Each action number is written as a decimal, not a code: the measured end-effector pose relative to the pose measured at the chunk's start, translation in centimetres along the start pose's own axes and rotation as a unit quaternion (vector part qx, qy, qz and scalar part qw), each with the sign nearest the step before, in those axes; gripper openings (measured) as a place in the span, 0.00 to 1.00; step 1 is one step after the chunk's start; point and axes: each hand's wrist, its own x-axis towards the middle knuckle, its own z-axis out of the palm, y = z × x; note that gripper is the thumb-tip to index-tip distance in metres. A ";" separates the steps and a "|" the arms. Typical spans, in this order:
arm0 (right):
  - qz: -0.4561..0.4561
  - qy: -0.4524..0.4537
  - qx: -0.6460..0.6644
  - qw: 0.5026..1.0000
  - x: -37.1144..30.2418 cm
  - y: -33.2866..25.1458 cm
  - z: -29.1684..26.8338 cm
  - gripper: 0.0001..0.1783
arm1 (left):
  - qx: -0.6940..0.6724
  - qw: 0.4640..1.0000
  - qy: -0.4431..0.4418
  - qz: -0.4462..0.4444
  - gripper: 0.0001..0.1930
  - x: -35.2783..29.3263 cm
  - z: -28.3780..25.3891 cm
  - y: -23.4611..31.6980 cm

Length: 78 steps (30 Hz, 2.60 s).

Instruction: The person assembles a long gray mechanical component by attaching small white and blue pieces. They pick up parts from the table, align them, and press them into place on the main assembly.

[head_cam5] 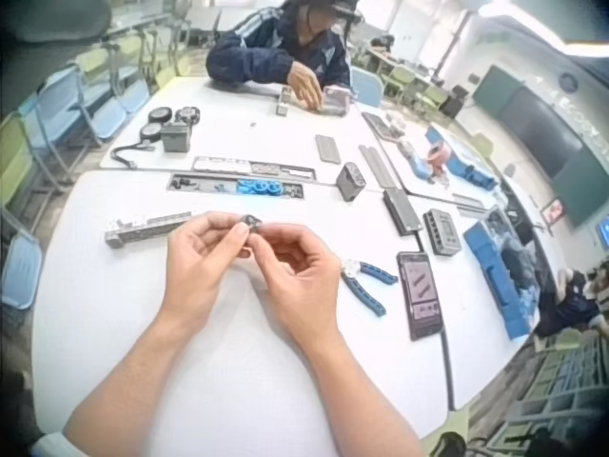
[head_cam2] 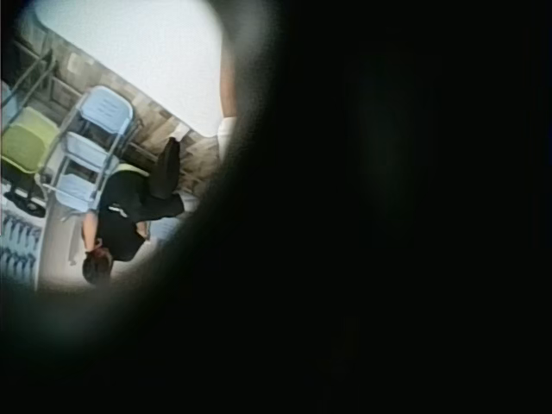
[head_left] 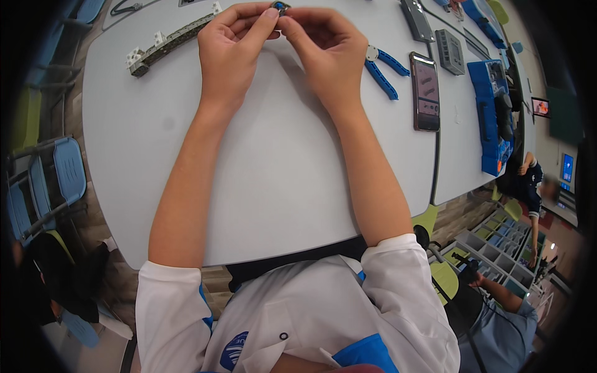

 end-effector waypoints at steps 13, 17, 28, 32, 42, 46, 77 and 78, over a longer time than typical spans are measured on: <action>0.140 -0.092 0.116 0.979 0.6 -0.1 -1.6 0.16 | -0.006 0.996 -0.083 -0.008 0.12 0.5 -1.2 -0.1; 0.137 -0.091 0.124 0.979 0.6 -0.2 -1.5 0.16 | -0.007 0.997 -0.082 -0.010 0.11 0.5 -1.2 -0.5; 0.084 -0.127 0.004 0.988 0.3 -0.8 -1.3 0.26 | -0.026 0.995 -0.073 -0.056 0.14 0.4 -1.4 -0.6; 0.070 -0.124 0.006 0.990 0.2 -0.8 -1.3 0.25 | -0.008 0.996 -0.065 -0.065 0.14 0.5 -1.4 -0.5; -0.008 -0.080 0.014 0.997 0.0 0.0 -0.6 0.19 | 0.017 0.996 -0.079 -0.039 0.14 0.2 0.4 0.5; -0.017 -0.087 -0.008 0.996 -0.2 0.0 -0.7 0.19 | 0.005 0.996 -0.085 -0.030 0.14 0.3 -0.1 0.1; 0.128 -0.025 0.223 0.966 0.1 0.4 -1.5 0.15 | 0.081 0.984 -0.141 -0.071 0.21 0.7 -1.2 3.9; 0.128 -0.013 0.220 0.967 0.2 0.5 -1.5 0.15 | 0.054 0.986 -0.140 -0.072 0.20 0.6 -0.9 3.5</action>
